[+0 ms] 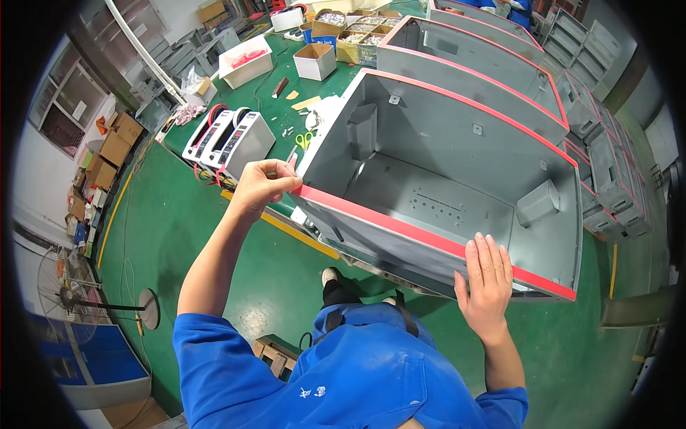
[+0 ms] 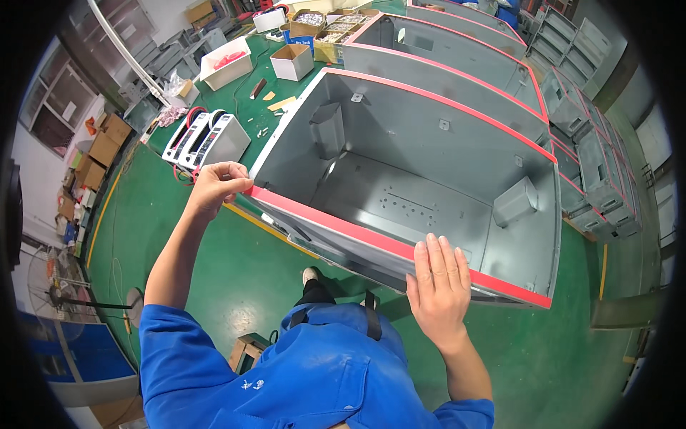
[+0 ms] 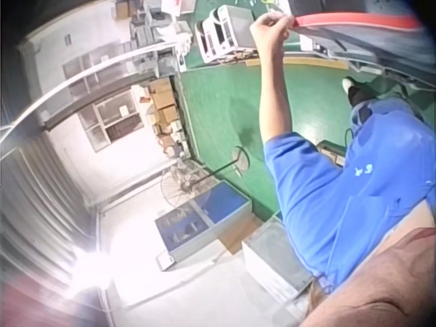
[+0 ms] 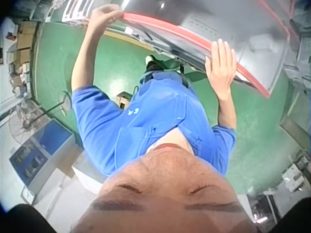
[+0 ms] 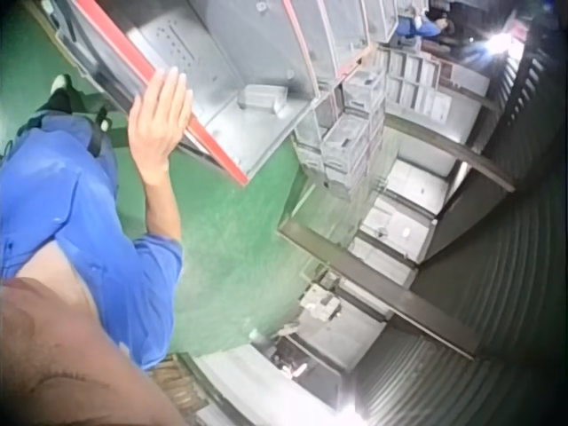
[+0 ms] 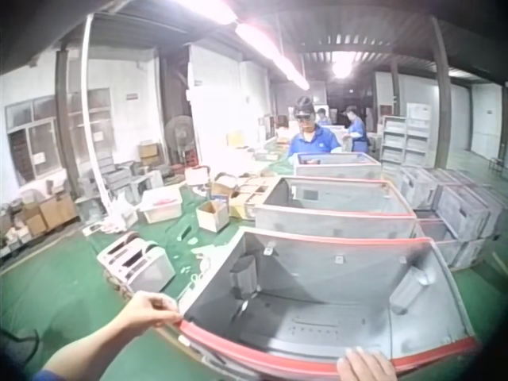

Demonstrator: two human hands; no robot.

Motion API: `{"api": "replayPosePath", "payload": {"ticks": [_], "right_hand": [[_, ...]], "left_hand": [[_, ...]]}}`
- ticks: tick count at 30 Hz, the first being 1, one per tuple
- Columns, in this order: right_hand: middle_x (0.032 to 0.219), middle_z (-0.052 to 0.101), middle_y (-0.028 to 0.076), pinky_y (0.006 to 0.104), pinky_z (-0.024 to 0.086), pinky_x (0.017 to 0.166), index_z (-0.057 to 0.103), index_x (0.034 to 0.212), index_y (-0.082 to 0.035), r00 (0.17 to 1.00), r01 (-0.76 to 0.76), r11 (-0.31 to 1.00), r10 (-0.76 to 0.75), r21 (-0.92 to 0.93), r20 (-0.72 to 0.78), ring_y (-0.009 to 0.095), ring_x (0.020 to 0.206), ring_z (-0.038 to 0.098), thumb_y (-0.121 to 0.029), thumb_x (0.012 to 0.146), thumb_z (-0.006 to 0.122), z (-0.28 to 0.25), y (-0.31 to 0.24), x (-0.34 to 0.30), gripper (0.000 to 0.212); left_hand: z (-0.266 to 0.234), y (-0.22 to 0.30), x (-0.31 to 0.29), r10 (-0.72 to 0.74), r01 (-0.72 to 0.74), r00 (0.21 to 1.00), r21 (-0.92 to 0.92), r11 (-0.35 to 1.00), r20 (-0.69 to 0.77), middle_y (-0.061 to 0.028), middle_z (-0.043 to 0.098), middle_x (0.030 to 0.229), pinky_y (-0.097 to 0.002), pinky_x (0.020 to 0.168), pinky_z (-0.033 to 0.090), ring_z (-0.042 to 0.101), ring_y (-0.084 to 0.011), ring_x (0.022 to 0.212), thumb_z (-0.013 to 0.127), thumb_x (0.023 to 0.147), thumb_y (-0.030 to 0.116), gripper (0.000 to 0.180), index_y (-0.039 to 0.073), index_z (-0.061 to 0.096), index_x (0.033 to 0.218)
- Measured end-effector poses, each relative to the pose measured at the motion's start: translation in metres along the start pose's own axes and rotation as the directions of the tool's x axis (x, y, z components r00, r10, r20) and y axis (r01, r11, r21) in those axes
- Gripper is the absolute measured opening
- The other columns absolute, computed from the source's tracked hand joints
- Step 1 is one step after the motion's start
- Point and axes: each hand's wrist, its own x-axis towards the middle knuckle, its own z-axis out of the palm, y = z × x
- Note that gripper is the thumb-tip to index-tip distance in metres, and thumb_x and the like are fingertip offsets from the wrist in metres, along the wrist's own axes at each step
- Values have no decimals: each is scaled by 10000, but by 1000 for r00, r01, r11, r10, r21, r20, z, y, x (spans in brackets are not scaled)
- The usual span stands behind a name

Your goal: Apply red protective adhesive tape to the edges of metal cabinet frames on a production line.

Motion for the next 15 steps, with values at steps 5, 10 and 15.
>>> {"api": "replayPosePath", "payload": {"ticks": [5, 10, 15], "right_hand": [[1209, 483, 162, 436, 294, 985, 495, 1173, -2, 1000, -6, 1000, 6, -7, 12, 302, 1150, 436, -153, 740, 584, -2, -1, 1, 467], [1239, 454, 170, 447, 279, 995, 482, 1181, 8, 1000, -2, 998, 1, 57, 13, 320, 1183, 398, -174, 743, 591, 1, -17, 13, 487], [1232, 463, 169, 437, 302, 986, 482, 1181, 6, 998, 62, 986, -62, 157, -7, 314, 1173, 413, -177, 713, 618, 11, -35, 37, 520]], "left_hand": [[0, -1, 0, 15, -15, 1000, -3, 1000, 3, -26, 544, 664, -175, 399, 260, 379, -32, 447, 674, 639, 32, 141, 28, 538, 604], [1, -1, -1, 21, -21, 1000, -3, 1000, -3, -25, 545, 666, -175, 403, 260, 380, -33, 445, 675, 638, 35, 140, 28, 540, 602], [0, -1, 0, 10, -10, 1000, -7, 1000, 2, -23, 546, 667, -175, 406, 264, 382, -34, 446, 678, 638, 39, 133, 26, 548, 608]]}}
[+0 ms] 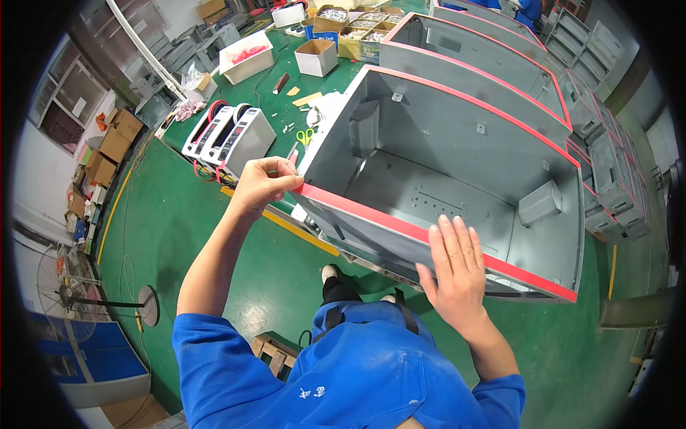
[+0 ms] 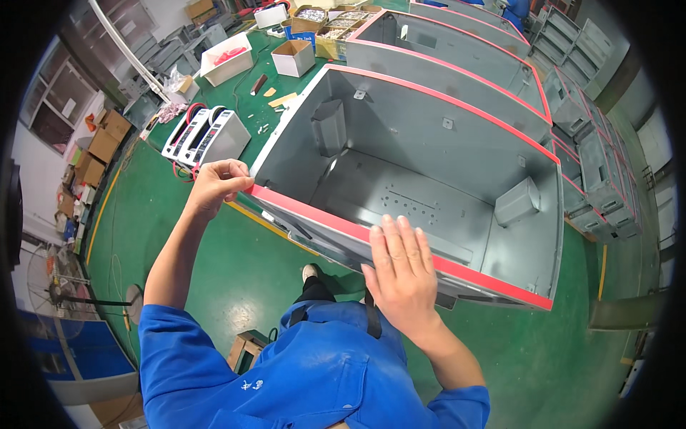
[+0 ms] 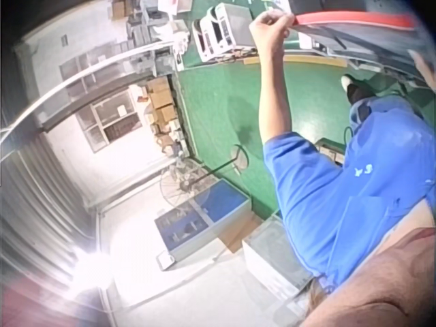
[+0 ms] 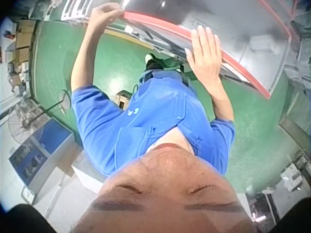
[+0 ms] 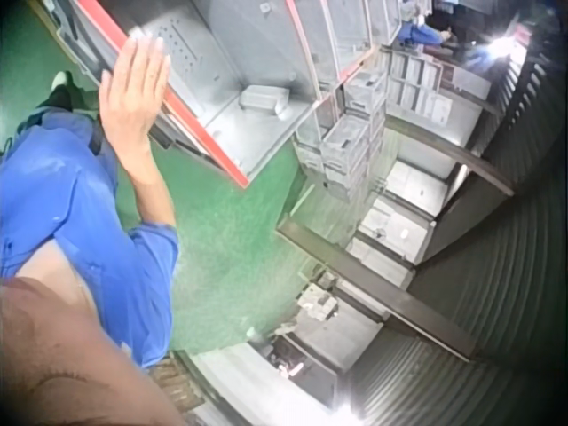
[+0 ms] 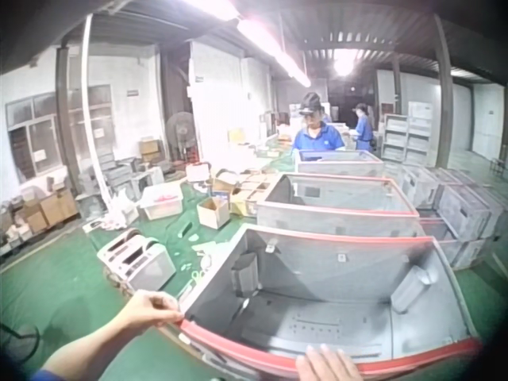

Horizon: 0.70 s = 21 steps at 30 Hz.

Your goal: Apply red protective adhesive tape to the edges of metal cabinet frames on a production line.

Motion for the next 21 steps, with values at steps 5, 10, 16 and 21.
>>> {"api": "replayPosePath", "payload": {"ticks": [5, 10, 16, 21], "right_hand": [[1230, 466, 165, 429, 313, 981, 477, 1191, -8, 999, 46, 998, -44, 51, -30, 305, 1169, 420, -171, 699, 627, 12, -15, 23, 540], [1200, 498, 135, 442, 321, 967, 495, 1192, -75, 998, 63, 998, -64, -30, -29, 277, 1136, 457, -147, 695, 623, 30, -24, 30, 518], [1182, 514, 124, 444, 330, 953, 512, 1175, -82, 998, 65, 997, -66, -40, -21, 267, 1111, 479, -134, 700, 609, 31, -26, 30, 488], [1176, 519, 122, 439, 331, 954, 521, 1166, -81, 998, 60, 996, -62, -61, -24, 264, 1103, 487, -129, 695, 605, 31, -27, 31, 481]], "left_hand": [[-3, -6, 3, 28, -28, 1000, 7, 1000, 8, -23, 547, 671, -177, 409, 276, 396, -38, 458, 680, 643, 41, 131, 21, 554, 615], [-5, -5, 2, -4, 4, 1000, -15, 1000, 16, -20, 557, 678, -171, 420, 275, 413, -36, 483, 691, 643, 53, 113, 14, 585, 637], [-8, -9, 3, -10, 13, 999, -77, 997, 41, -32, 566, 756, -169, 417, 272, 428, -37, 515, 703, 634, 53, 112, 16, 597, 644], [-7, -6, 3, -9, 14, 999, -81, 997, 52, -29, 559, 751, -171, 411, 263, 439, -44, 523, 700, 633, 50, 112, 12, 594, 627]]}}
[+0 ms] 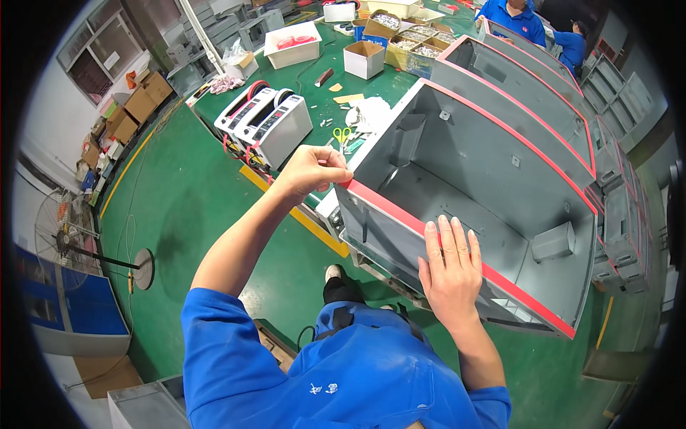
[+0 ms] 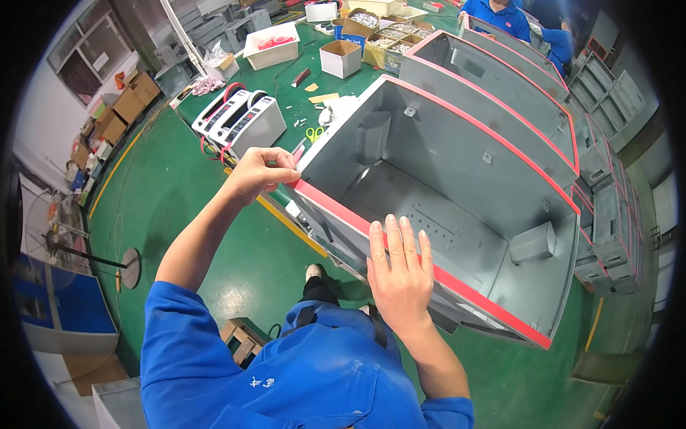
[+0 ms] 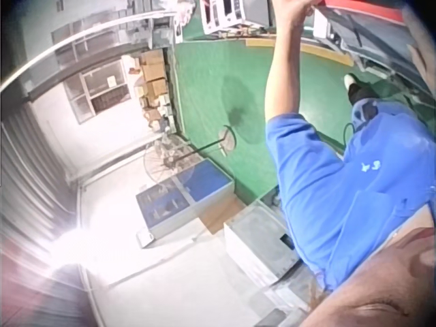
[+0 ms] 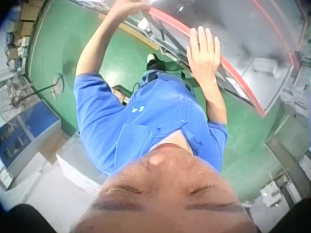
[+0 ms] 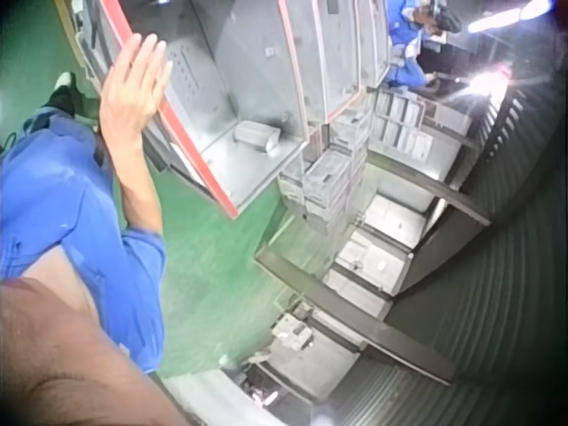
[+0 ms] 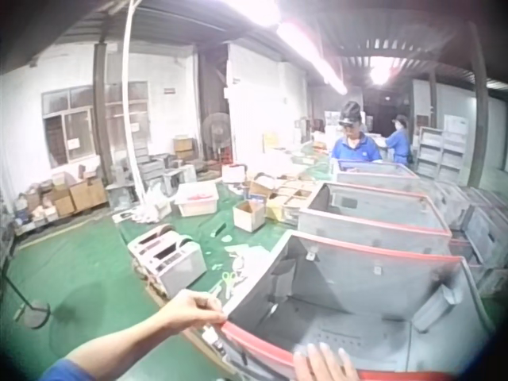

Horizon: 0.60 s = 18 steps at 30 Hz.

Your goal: Apply red protective adhesive tape to the edges of metal cabinet frames on a production line.

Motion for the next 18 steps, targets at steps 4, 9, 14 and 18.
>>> {"api": "replayPosePath", "payload": {"ticks": [4, 9, 14, 18], "right_hand": [[1176, 519, 122, 433, 334, 954, 523, 1163, -82, 1000, -4, 1000, 4, 0, 0, 261, 1101, 488, -126, 692, 604, 0, -1, 0, 480], [1207, 489, 134, 436, 305, 970, 480, 1205, -46, 999, 17, 1000, -17, -4, 36, 286, 1141, 446, -159, 721, 599, -1, 1, -1, 510], [1175, 521, 119, 429, 339, 948, 528, 1156, -83, 1000, 1, 1000, -1, -2, 4, 260, 1096, 491, -128, 702, 596, -1, 0, 0, 461], [1174, 522, 118, 430, 342, 945, 529, 1156, -84, 1000, 3, 1000, -3, -6, 1, 261, 1095, 492, -133, 703, 598, 0, 0, 1, 461]], "left_hand": [[0, 0, 1, -4, 4, 1000, 16, 1000, 6, -26, 560, 730, -173, 409, 258, 436, -43, 518, 701, 633, 53, 115, 14, 595, 616], [-1, 0, 1, 10, -10, 1000, 17, 1000, 18, -27, 563, 724, -174, 411, 259, 428, -41, 507, 700, 637, 51, 113, 15, 596, 611], [-1, 0, 1, 4, -4, 1000, 6, 1000, 31, -31, 565, 723, -174, 413, 261, 428, -44, 507, 698, 641, 44, 108, 16, 598, 612], [0, 2, 1, 17, -17, 1000, 23, 1000, 18, -32, 566, 719, -175, 413, 260, 429, -43, 510, 694, 644, 30, 109, 15, 594, 605]]}}
